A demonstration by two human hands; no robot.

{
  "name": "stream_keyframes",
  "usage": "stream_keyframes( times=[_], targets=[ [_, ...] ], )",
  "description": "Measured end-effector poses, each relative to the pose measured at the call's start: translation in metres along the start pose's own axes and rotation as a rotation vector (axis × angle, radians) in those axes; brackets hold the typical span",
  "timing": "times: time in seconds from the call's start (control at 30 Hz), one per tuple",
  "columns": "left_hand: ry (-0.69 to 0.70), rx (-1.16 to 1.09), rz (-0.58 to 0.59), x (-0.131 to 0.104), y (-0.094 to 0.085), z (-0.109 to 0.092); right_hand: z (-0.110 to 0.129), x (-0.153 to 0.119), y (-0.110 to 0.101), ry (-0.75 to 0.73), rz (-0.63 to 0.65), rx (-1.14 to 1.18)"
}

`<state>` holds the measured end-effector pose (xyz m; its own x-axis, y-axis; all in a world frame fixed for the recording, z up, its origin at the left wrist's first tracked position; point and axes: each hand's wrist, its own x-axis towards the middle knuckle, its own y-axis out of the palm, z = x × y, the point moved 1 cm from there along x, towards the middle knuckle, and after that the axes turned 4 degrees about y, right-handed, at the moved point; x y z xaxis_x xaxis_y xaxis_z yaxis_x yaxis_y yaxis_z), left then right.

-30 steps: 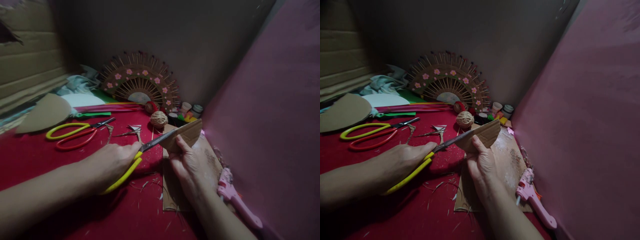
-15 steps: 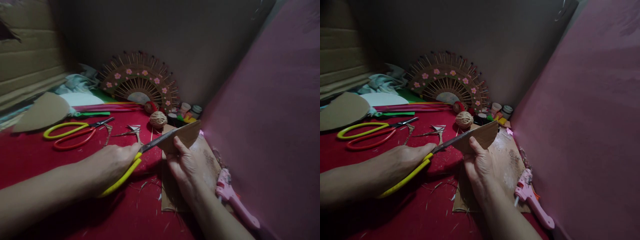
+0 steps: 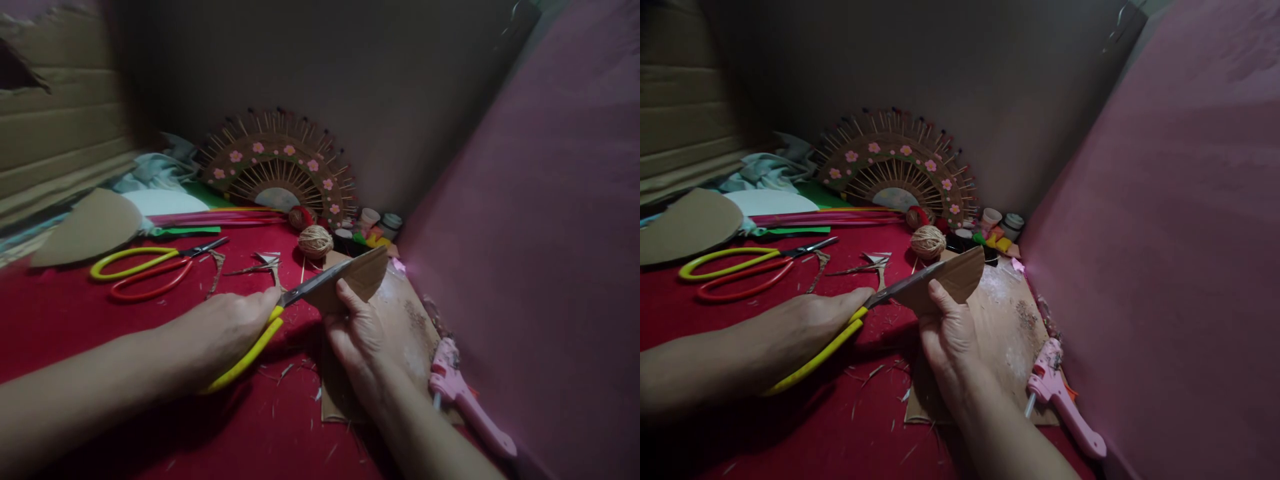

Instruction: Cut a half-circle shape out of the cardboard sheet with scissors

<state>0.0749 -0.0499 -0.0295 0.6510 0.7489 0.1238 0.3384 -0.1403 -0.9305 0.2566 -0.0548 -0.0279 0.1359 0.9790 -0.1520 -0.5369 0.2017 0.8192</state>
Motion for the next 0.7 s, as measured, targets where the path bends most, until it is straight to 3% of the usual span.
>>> stream_keyframes(
  times=[0.17, 0.4, 0.7],
  targets=[
    [0.009, 0.195, 0.020, 0.001, -0.002, -0.004, 0.002, 0.000, 0.002, -0.006, 0.002, -0.007],
    [-0.016, 0.034, 0.077, 0.001, -0.010, -0.013, -0.002, -0.001, 0.001, -0.007, 0.013, -0.026],
    [-0.002, 0.141, 0.033, -0.001, -0.004, -0.009, -0.005, -0.003, 0.000, -0.014, 0.025, -0.061]
  ],
)
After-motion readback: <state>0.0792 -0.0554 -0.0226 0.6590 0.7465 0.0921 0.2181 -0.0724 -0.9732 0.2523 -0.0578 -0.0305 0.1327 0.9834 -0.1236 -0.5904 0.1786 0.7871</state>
